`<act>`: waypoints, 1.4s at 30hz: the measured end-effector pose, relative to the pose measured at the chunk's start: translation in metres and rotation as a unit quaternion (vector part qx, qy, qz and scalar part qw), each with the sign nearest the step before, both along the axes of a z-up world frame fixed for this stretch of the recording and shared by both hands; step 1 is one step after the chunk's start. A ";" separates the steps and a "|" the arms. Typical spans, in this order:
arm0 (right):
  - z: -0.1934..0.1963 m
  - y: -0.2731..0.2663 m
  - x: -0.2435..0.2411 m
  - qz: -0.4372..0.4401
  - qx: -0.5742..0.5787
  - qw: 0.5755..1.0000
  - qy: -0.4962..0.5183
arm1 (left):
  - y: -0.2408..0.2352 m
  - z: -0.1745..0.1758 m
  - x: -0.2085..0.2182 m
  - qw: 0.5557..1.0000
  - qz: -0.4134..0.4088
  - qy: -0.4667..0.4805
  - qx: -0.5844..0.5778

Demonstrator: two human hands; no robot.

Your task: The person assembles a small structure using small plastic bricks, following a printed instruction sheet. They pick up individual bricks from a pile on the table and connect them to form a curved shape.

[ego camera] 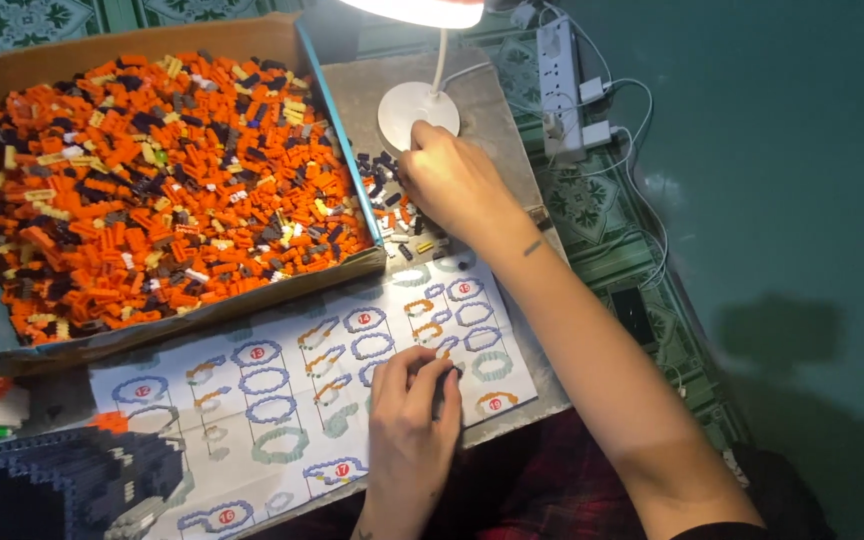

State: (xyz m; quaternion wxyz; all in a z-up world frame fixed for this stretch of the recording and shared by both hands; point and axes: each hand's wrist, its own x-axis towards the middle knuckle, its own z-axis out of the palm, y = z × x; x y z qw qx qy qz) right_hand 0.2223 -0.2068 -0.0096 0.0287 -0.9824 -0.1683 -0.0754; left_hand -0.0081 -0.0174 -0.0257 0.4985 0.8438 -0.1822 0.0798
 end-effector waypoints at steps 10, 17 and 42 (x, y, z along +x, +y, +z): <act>0.054 -0.010 -0.140 0.072 0.240 0.964 -0.088 | -0.002 -0.008 -0.004 0.995 0.040 -0.059 0.069; 0.014 -0.005 -0.259 0.003 0.258 0.964 -0.057 | 0.003 -0.004 -0.003 0.998 0.009 -0.029 0.048; 0.001 0.010 -0.269 -0.066 0.291 0.945 -0.135 | 0.006 -0.002 0.001 1.000 0.000 -0.005 -0.013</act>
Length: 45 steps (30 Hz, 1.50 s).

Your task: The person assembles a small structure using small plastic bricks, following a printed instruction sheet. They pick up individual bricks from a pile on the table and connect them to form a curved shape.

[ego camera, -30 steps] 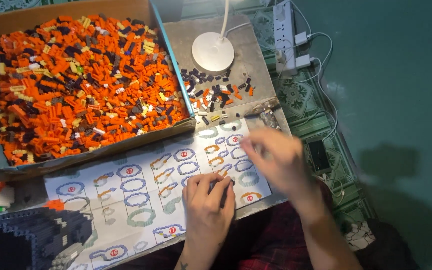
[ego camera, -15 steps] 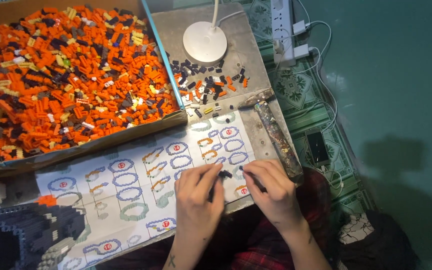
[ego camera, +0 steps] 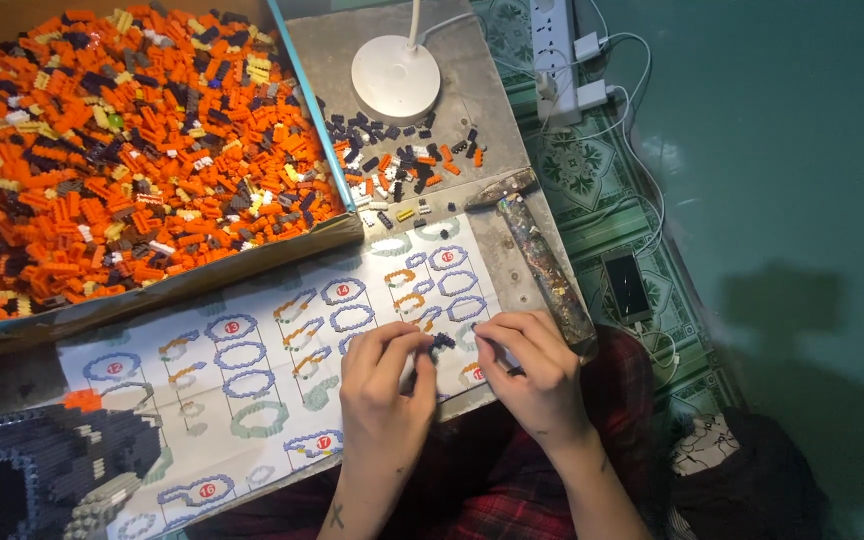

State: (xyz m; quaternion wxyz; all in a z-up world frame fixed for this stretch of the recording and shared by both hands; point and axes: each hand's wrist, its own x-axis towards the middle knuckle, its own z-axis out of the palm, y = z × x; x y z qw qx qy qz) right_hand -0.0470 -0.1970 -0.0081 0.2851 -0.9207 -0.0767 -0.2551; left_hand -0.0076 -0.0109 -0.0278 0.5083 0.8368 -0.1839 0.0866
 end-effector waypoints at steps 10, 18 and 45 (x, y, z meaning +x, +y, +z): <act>0.002 0.010 0.000 -0.041 -0.062 0.997 0.028 | -0.004 -0.008 -0.003 0.997 0.006 -0.036 0.064; 0.012 0.017 0.002 -0.053 0.030 0.997 0.047 | -0.004 -0.004 -0.001 0.998 0.008 -0.033 0.055; 0.002 0.023 0.000 -0.048 -0.021 0.998 0.043 | -0.005 -0.008 -0.001 0.997 0.015 -0.045 0.065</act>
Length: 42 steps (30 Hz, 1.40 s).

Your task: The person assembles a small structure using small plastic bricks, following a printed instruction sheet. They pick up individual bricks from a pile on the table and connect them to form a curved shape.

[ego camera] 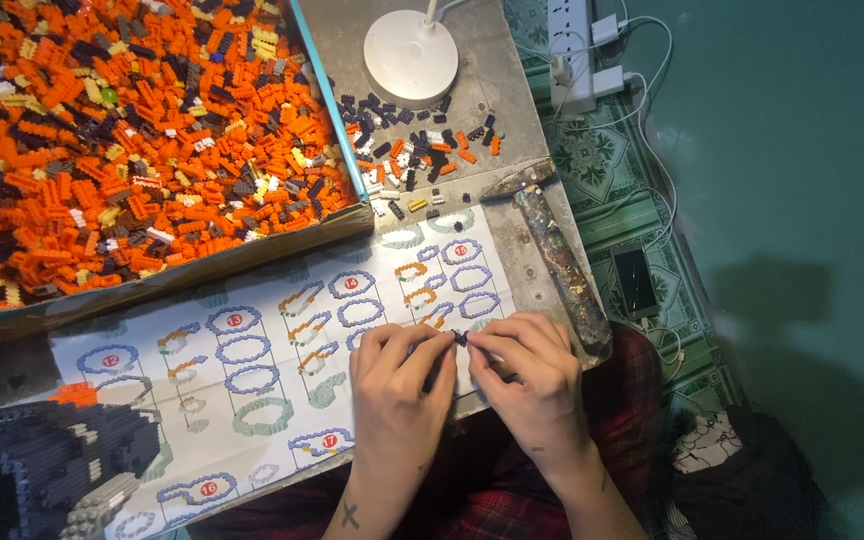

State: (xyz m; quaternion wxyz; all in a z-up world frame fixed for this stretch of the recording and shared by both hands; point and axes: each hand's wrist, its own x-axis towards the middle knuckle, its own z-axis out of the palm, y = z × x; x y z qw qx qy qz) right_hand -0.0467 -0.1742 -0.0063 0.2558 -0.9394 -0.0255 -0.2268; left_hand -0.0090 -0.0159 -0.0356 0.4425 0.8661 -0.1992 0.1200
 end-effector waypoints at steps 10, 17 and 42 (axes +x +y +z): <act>0.000 0.005 0.000 -0.017 -0.039 0.999 0.014 | -0.001 -0.001 0.000 1.000 0.000 0.000 0.001; 0.014 -0.001 0.003 0.061 -0.040 0.997 0.036 | -0.001 0.001 0.000 1.000 0.001 -0.002 0.002; 0.038 -0.007 0.191 0.060 -0.135 0.940 0.308 | 0.001 0.000 0.001 1.000 0.001 0.024 -0.011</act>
